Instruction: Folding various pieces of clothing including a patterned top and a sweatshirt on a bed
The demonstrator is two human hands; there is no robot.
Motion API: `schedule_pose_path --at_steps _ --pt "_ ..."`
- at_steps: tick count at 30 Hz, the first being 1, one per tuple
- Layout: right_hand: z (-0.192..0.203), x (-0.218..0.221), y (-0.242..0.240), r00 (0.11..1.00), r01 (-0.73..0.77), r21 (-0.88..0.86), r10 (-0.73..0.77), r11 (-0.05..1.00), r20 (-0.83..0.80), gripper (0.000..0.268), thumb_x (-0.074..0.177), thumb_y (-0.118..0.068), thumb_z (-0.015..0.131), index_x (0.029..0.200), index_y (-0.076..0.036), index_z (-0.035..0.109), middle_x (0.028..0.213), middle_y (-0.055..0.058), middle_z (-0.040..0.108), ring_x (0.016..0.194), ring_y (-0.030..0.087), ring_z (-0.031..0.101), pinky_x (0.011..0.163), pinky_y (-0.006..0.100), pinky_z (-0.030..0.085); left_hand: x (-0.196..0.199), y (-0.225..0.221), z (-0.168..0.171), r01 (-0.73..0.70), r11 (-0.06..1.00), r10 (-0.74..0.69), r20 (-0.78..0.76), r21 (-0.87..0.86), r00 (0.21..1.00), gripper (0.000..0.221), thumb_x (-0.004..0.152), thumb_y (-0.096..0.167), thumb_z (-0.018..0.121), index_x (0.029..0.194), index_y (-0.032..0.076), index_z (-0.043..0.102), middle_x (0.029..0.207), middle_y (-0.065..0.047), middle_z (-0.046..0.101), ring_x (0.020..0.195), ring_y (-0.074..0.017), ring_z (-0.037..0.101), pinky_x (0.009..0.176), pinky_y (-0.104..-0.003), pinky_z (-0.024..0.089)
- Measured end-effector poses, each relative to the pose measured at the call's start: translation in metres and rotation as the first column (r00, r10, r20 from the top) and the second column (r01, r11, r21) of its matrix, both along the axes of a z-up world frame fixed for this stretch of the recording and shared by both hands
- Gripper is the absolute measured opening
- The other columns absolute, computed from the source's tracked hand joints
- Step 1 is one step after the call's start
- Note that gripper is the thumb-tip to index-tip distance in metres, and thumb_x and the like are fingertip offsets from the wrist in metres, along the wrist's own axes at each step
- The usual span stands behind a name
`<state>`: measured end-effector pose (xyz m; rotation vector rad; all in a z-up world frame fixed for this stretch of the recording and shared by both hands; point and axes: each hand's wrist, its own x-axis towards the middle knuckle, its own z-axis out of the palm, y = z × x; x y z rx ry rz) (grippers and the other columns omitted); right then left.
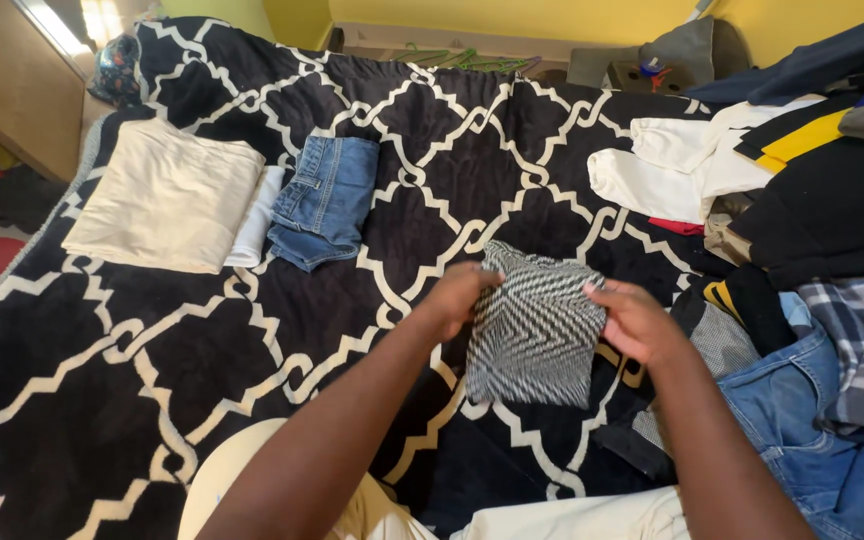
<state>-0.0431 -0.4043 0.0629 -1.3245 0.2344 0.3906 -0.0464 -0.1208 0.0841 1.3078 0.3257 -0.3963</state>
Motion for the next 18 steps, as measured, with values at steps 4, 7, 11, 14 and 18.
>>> schedule_pose_path --at_steps 4,7,11,14,18 --pt "0.057 -0.017 0.02 0.993 -0.01 0.077 0.001 0.997 0.116 0.031 0.097 -0.014 0.065 0.124 0.002 0.065 0.103 0.011 0.069 0.09 0.025 0.071 0.077 0.046 0.061 -0.001 0.016 0.042 -0.025 0.973 -0.006 0.134 0.228 0.991 0.047 0.079 0.03 0.08 0.115 0.008 0.057 0.08 -0.007 0.052 0.074 -0.0194 0.054 0.06 -0.035 0.04" --pt "0.103 -0.042 0.045 0.991 0.001 0.122 -0.017 0.993 0.13 0.027 0.097 -0.015 0.065 0.116 0.003 0.066 0.094 0.009 0.069 0.084 0.022 0.071 0.077 0.045 0.062 -0.022 0.032 0.075 -0.14 0.952 0.054 0.299 0.274 0.953 0.048 0.076 0.021 0.082 0.113 0.004 0.057 0.076 -0.004 0.051 0.067 -0.0175 0.058 0.06 -0.028 0.045" --pt "0.102 -0.042 0.056 0.989 -0.038 0.173 0.012 0.984 0.146 0.024 0.098 -0.017 0.065 0.114 0.001 0.066 0.094 0.009 0.07 0.086 0.023 0.072 0.079 0.046 0.062 -0.051 0.051 0.115 -0.125 0.962 0.032 0.354 0.244 0.935 0.047 0.08 0.021 0.082 0.119 0.005 0.063 0.073 0.0 0.057 0.064 -0.0113 0.059 0.059 -0.024 0.046" --pt "0.088 -0.041 0.063 0.982 -0.072 0.215 0.031 0.974 0.188 0.022 0.099 -0.015 0.064 0.111 0.003 0.066 0.093 0.011 0.069 0.085 0.024 0.073 0.078 0.047 0.063 -0.06 0.06 0.126 -0.096 0.976 0.02 0.356 0.197 0.934 0.034 0.087 0.019 0.075 0.117 0.002 0.069 0.068 0.002 0.059 0.063 -0.0055 0.057 0.062 -0.019 0.046" --pt "0.087 -0.047 0.074 0.982 -0.025 0.231 -0.02 0.973 0.189 0.019 0.1 -0.013 0.062 0.111 0.003 0.066 0.095 0.012 0.07 0.085 0.026 0.072 0.08 0.047 0.06 -0.053 0.071 0.106 -0.048 0.983 -0.011 0.319 0.178 0.948 0.024 0.088 0.017 0.074 0.108 0.005 0.075 0.07 -0.003 0.065 0.062 -0.01 0.059 0.061 -0.025 0.05"
